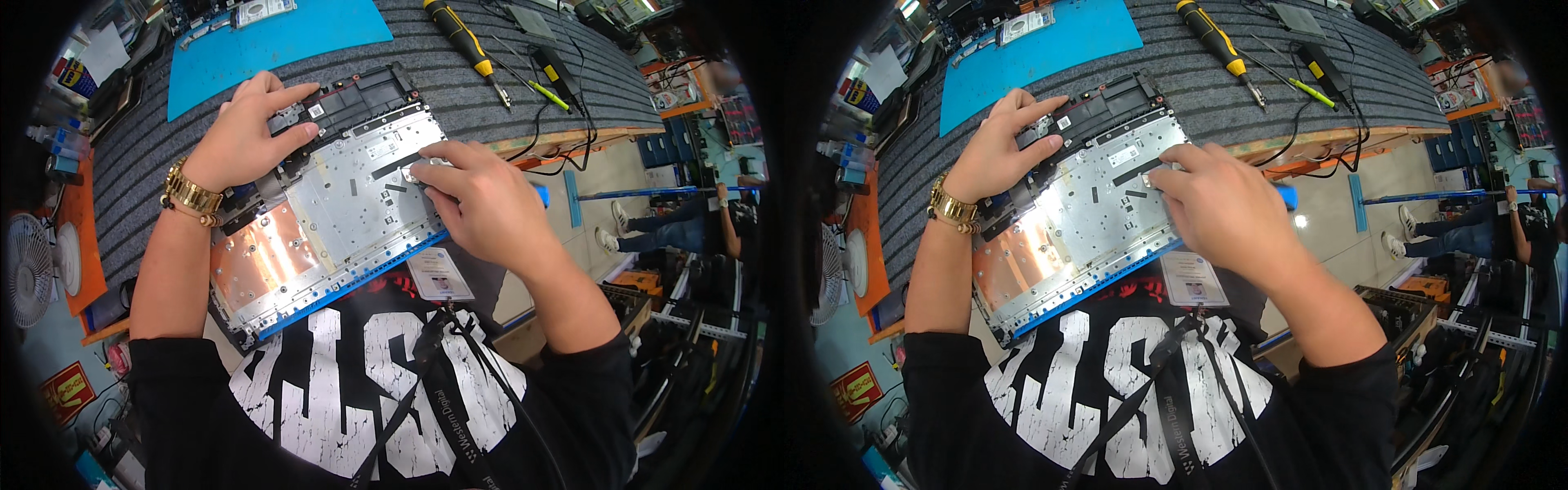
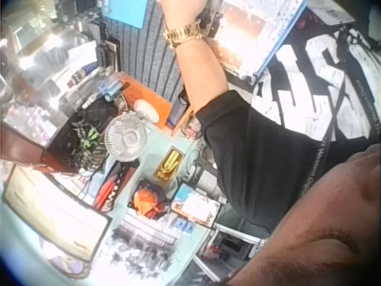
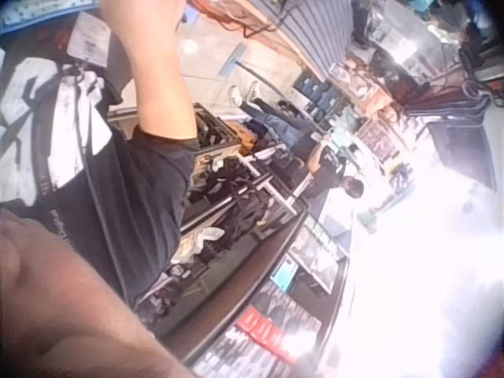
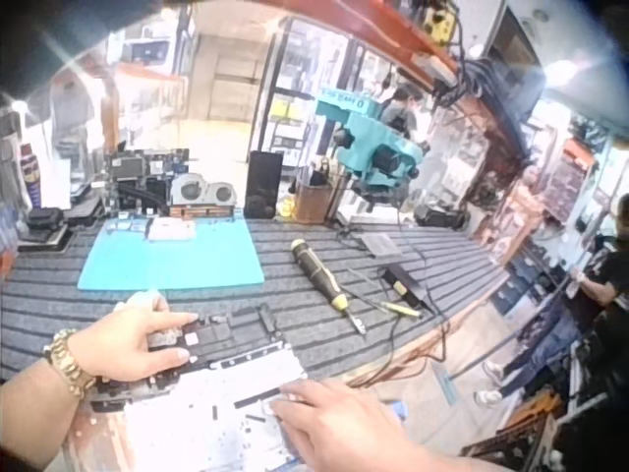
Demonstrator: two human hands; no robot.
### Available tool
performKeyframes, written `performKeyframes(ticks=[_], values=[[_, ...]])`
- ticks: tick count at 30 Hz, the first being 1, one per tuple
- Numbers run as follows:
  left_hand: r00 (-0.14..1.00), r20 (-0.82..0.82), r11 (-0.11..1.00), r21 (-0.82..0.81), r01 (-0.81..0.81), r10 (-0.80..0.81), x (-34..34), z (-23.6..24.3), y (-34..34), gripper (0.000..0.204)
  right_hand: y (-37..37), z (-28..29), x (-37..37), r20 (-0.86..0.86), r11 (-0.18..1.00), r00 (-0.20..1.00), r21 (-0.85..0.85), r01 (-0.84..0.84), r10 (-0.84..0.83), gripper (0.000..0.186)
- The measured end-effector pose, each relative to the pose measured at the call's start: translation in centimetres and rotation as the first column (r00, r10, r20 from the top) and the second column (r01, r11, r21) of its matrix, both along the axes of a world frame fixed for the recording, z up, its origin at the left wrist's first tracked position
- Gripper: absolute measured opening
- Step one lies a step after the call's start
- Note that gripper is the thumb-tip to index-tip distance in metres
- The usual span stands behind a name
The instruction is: The person works on the internal chassis of a laptop, using a small prying tool to release internal clips and then lifting the upper casing component.
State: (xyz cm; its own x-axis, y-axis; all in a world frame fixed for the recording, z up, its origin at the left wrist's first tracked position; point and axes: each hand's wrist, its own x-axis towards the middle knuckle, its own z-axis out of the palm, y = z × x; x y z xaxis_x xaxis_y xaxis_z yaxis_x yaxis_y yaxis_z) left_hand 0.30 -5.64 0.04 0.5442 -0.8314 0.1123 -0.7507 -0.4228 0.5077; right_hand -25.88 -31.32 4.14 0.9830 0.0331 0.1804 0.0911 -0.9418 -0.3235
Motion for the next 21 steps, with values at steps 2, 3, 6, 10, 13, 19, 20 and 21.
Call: performKeyframes(ticks=[2,3,6,10,13,19,20,21], values=[[1.0,0.02,1.0,0.013,0.004,-0.004,-0.1,-0.1,0.0,0.064,-0.8,1.1,0.9,-0.043,0.991,0.996,-0.104,-0.078,0.074,0.022],[1.0,0.025,1.0,0.026,0.001,-0.002,-0.1,-0.1,0.0,0.064,-1.2,1.7,1.5,-0.062,0.984,0.992,-0.134,-0.116,0.108,0.021],[1.0,0.014,0.999,0.04,-0.018,0.017,-0.4,-0.1,-0.1,0.064,-2.0,2.9,3.1,-0.103,0.952,0.972,-0.205,-0.227,0.209,0.017],[0.999,0.031,0.998,0.059,-0.031,0.03,-0.5,0.0,-0.2,0.063,-2.6,3.8,4.5,-0.125,0.884,0.938,-0.314,-0.345,0.322,0.013],[0.999,0.029,0.997,0.064,-0.041,0.039,-0.5,0.0,-0.3,0.064,-2.8,4.2,4.8,-0.16,0.849,0.921,-0.356,-0.39,0.356,0.023],[0.997,0.056,0.997,0.055,-0.048,0.044,-0.6,-0.3,-0.3,0.064,-3.0,3.9,4.0,-0.147,0.874,0.928,-0.311,-0.372,0.343,0.032],[0.997,0.059,0.997,0.054,-0.046,0.043,-0.6,-0.3,-0.3,0.064,-3.0,3.8,3.8,-0.14,0.874,0.932,-0.324,-0.362,0.333,0.032],[0.997,0.06,0.997,0.058,-0.045,0.041,-0.6,-0.3,-0.3,0.064,-3.0,3.6,3.6,-0.108,0.876,0.933,-0.323,-0.358,0.342,0.03]])
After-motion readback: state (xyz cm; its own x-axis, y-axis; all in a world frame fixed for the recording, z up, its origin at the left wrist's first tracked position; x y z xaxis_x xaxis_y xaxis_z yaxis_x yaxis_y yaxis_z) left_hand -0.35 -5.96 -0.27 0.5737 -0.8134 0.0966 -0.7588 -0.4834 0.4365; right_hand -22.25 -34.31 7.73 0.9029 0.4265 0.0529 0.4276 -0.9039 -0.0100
